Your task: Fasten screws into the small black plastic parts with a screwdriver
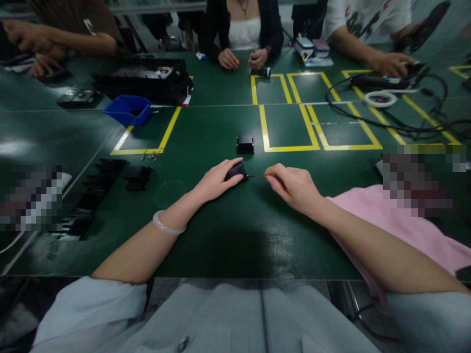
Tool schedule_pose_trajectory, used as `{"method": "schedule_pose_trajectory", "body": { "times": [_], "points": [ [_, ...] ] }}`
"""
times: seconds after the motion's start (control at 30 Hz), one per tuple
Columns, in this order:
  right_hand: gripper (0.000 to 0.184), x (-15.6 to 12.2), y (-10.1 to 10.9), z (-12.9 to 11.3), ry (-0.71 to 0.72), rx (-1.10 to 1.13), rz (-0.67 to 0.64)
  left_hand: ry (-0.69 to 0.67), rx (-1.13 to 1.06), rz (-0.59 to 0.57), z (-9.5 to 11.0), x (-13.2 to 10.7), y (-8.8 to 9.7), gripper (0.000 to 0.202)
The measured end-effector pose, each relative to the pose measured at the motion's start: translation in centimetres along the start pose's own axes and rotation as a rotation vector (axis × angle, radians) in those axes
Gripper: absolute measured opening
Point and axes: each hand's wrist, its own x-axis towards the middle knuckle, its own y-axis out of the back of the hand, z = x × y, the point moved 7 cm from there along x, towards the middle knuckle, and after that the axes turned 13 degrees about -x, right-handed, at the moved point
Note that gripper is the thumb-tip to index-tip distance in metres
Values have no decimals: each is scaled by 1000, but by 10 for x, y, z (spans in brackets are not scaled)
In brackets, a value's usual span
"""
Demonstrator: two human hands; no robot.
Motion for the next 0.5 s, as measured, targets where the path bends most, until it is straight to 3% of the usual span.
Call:
{"method": "schedule_pose_trajectory", "body": {
  "times": [0.5],
  "points": [
    [22, 0, 6, -2, 20, 17, 76, 3, 44, -5, 4, -1, -1, 64]
  ]
}}
